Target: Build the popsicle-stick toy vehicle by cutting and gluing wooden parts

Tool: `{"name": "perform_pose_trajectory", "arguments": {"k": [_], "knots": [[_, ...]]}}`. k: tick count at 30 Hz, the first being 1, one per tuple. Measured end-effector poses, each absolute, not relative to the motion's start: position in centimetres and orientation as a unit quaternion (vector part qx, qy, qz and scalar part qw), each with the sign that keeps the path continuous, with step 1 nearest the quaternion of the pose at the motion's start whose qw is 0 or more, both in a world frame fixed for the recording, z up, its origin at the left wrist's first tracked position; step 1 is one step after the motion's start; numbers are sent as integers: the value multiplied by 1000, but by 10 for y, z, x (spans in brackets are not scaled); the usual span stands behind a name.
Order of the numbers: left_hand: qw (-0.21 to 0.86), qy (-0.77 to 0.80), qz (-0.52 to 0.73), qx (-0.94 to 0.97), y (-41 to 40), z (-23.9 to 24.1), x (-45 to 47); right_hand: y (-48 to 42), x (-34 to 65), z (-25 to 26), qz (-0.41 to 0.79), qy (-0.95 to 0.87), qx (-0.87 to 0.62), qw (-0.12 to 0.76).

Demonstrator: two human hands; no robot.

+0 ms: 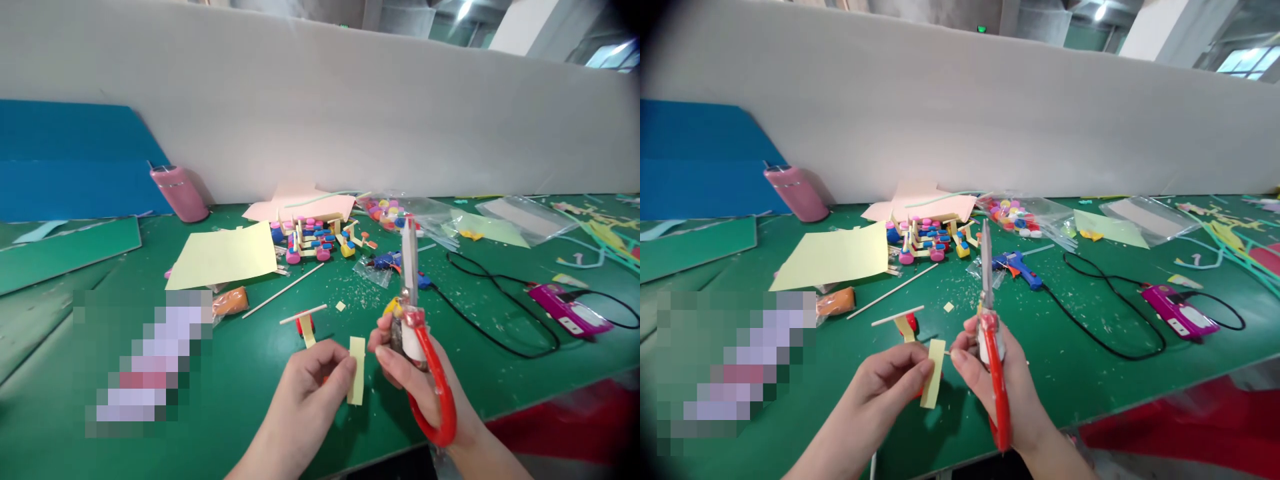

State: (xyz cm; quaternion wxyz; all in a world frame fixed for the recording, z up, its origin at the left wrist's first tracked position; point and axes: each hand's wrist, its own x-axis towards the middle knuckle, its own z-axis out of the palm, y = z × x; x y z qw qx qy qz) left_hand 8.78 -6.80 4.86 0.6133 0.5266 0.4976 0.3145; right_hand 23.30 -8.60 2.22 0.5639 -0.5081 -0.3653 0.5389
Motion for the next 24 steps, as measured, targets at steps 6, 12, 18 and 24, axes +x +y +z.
{"name": "perform_pose_trajectory", "arguments": {"k": [6, 12, 18, 24], "knots": [[610, 484, 295, 554, -71, 43, 85, -78, 229, 26, 519, -440, -500, 536], [658, 500, 330, 456, -70, 39, 79, -79, 225, 17, 537, -392, -507, 549], [728, 451, 415, 307, -80, 28, 88, -79, 212, 11, 503, -330, -501, 623], [723, 422, 493, 237, -84, 17, 105, -81, 202, 14, 500, -306, -501, 637]]}}
